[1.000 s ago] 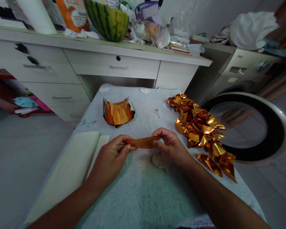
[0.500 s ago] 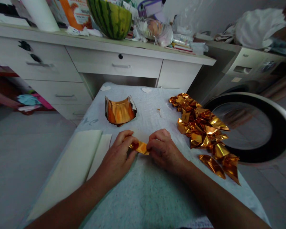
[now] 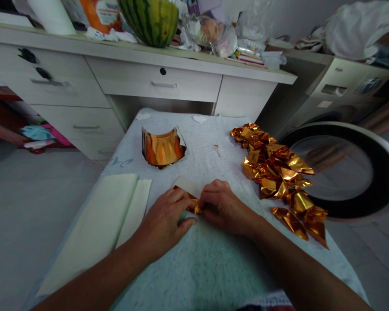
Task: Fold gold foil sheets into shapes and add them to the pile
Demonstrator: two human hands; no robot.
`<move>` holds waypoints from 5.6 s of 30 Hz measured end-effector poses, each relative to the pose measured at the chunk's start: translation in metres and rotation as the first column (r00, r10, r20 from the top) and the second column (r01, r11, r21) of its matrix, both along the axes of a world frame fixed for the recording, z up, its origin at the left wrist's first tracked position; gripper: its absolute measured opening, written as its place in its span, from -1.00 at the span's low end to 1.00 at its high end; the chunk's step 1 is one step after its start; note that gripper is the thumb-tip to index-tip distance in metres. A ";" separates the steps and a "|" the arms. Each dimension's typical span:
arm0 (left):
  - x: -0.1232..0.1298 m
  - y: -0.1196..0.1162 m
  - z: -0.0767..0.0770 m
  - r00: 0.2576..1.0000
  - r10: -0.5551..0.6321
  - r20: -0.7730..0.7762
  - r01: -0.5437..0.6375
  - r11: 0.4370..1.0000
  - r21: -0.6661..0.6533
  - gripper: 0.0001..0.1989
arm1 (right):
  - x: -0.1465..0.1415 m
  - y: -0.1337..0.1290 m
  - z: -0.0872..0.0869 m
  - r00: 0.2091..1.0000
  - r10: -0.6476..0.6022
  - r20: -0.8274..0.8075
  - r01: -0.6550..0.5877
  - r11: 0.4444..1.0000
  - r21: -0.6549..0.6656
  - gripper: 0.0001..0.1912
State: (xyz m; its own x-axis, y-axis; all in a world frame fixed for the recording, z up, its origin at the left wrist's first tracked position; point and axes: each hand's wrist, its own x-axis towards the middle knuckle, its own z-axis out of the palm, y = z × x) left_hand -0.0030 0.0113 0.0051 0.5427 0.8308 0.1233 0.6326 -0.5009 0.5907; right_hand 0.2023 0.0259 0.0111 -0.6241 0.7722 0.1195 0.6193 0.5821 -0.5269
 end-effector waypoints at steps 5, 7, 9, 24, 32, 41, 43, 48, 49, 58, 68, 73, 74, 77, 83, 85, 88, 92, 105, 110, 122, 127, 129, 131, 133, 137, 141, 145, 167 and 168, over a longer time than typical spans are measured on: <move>0.006 0.003 -0.004 0.998 0.059 0.008 -0.059 0.998 -0.003 -0.93 | 0.003 0.002 0.001 0.999 -0.043 0.007 0.043 0.997 -0.064 -0.89; 0.006 0.004 -0.006 0.998 0.062 0.006 -0.062 0.998 0.006 -0.96 | 0.004 0.003 0.000 0.998 -0.064 0.011 0.064 0.995 -0.070 -0.92; 0.006 0.005 -0.008 0.998 0.062 0.010 -0.062 0.998 0.005 -0.93 | 0.004 0.004 -0.002 0.996 -0.092 0.005 0.092 0.992 -0.081 -0.95; 0.012 -0.001 -0.008 0.980 0.191 -0.061 -0.187 0.980 0.067 -0.86 | -0.003 0.003 -0.008 0.968 -0.249 0.012 0.249 0.963 -0.103 -0.90; 0.013 -0.001 -0.007 0.972 0.206 -0.116 -0.198 0.977 0.074 -0.84 | -0.007 0.002 -0.014 0.946 -0.325 0.002 0.324 0.943 -0.076 -0.89; 0.015 0.000 -0.007 0.967 0.225 -0.119 -0.220 0.974 0.059 -0.85 | -0.012 0.001 -0.010 0.923 -0.384 0.029 0.384 0.917 -0.105 -0.88; 0.016 0.001 -0.008 0.966 0.230 -0.123 -0.224 0.973 0.058 -0.85 | -0.012 0.001 -0.010 0.919 -0.393 0.031 0.395 0.914 -0.098 -0.88; 0.017 0.001 -0.010 0.961 0.240 -0.136 -0.234 0.971 0.060 -0.89 | -0.012 0.000 -0.011 0.916 -0.399 0.039 0.401 0.911 -0.097 -0.87; 0.016 0.001 -0.010 0.962 0.242 -0.124 -0.237 0.970 0.056 -0.91 | -0.011 0.000 -0.010 0.916 -0.399 0.041 0.401 0.911 -0.098 -0.88; 0.012 0.001 -0.013 0.978 0.206 0.018 -0.205 0.978 -0.037 -0.76 | -0.010 -0.001 -0.012 0.911 -0.410 0.044 0.411 0.910 -0.049 -0.89; 0.012 0.003 -0.017 0.979 0.203 -0.006 -0.203 0.979 -0.021 -0.74 | -0.015 -0.005 -0.013 0.906 -0.413 0.093 0.407 0.910 0.071 -0.76; 0.012 0.004 -0.017 0.979 0.206 -0.007 -0.206 0.978 -0.022 -0.77 | -0.019 -0.006 -0.013 0.895 -0.427 0.131 0.417 0.904 0.098 -0.67; 0.012 0.004 -0.017 0.979 0.206 -0.012 -0.206 0.978 -0.025 -0.77 | -0.019 -0.006 -0.014 0.893 -0.429 0.134 0.418 0.903 0.100 -0.65; 0.011 0.004 -0.017 0.980 0.197 -0.031 -0.198 0.979 -0.044 -0.77 | -0.018 -0.006 -0.014 0.898 -0.424 0.119 0.416 0.905 0.090 -0.60; 0.011 0.005 -0.016 0.981 0.186 -0.048 -0.189 0.980 -0.059 -0.76 | -0.013 -0.006 -0.011 0.917 -0.382 0.116 0.382 0.924 0.026 -0.51; 0.011 0.005 -0.016 0.981 0.188 -0.049 -0.191 0.980 -0.056 -0.75 | -0.011 -0.006 -0.012 0.923 -0.368 0.115 0.369 0.929 0.015 -0.49; 0.011 0.005 -0.017 0.980 0.192 -0.047 -0.194 0.980 -0.042 -0.75 | -0.009 -0.006 -0.012 0.928 -0.354 0.118 0.356 0.935 0.007 -0.43; 0.010 0.005 -0.017 0.981 0.189 -0.039 -0.190 0.981 -0.033 -0.74 | -0.008 -0.005 -0.012 0.934 -0.331 0.135 0.336 0.942 -0.016 -0.38; 0.010 0.005 -0.015 0.984 0.175 -0.027 -0.176 0.984 -0.038 -0.70 | 0.000 -0.002 -0.011 0.946 -0.264 0.188 0.277 0.960 -0.047 -0.23; 0.009 0.004 -0.016 0.986 0.162 -0.031 -0.163 0.986 -0.024 -0.70 | 0.004 0.001 -0.006 0.951 -0.286 0.116 0.296 0.952 -0.081 -0.29; 0.006 0.002 -0.009 0.983 0.180 0.040 -0.184 0.974 0.135 -0.73 | -0.001 0.002 -0.017 0.939 -0.340 0.059 0.337 0.940 0.056 -0.42; 0.002 0.005 -0.011 0.936 0.342 0.080 -0.350 0.928 0.128 -0.58 | -0.001 0.002 -0.013 0.945 -0.322 0.061 0.321 0.946 0.038 -0.40; 0.002 0.007 -0.011 0.936 0.341 0.087 -0.347 0.936 0.059 -0.57 | -0.001 0.002 -0.012 0.948 -0.312 0.066 0.310 0.950 0.039 -0.39; 0.001 0.009 -0.010 0.934 0.337 0.119 -0.341 0.940 0.014 -0.59 | 0.000 0.003 -0.011 0.949 -0.308 0.068 0.306 0.951 0.039 -0.40; 0.000 0.010 -0.007 0.923 0.350 0.162 -0.354 0.935 -0.004 -0.60 | 0.000 0.004 -0.010 0.950 -0.305 0.069 0.303 0.952 0.031 -0.42; -0.002 0.012 -0.004 0.879 0.410 0.242 -0.391 0.912 -0.124 -0.55 | 0.002 0.005 -0.005 0.958 -0.276 0.081 0.278 0.961 -0.006 -0.44; -0.006 0.013 -0.004 0.850 0.428 0.307 -0.322 0.883 -0.341 -0.48 | 0.003 0.005 -0.001 0.963 -0.256 0.078 0.259 0.966 -0.025 -0.51; -0.008 0.013 -0.003 0.841 0.413 0.351 -0.251 0.871 -0.423 -0.51 | 0.007 0.005 0.000 0.967 -0.253 0.016 0.253 0.966 -0.044 -0.52; 0.002 0.004 -0.004 0.771 0.403 0.493 -0.198 0.887 -0.416 -0.59 | 0.004 0.012 -0.009 0.581 -0.549 -0.600 0.009 0.742 -0.670 -0.59; 0.002 0.003 -0.003 0.776 0.391 0.495 -0.209 0.900 -0.383 -0.59 | 0.005 0.013 -0.010 0.593 -0.531 -0.606 0.012 0.758 -0.652 -0.63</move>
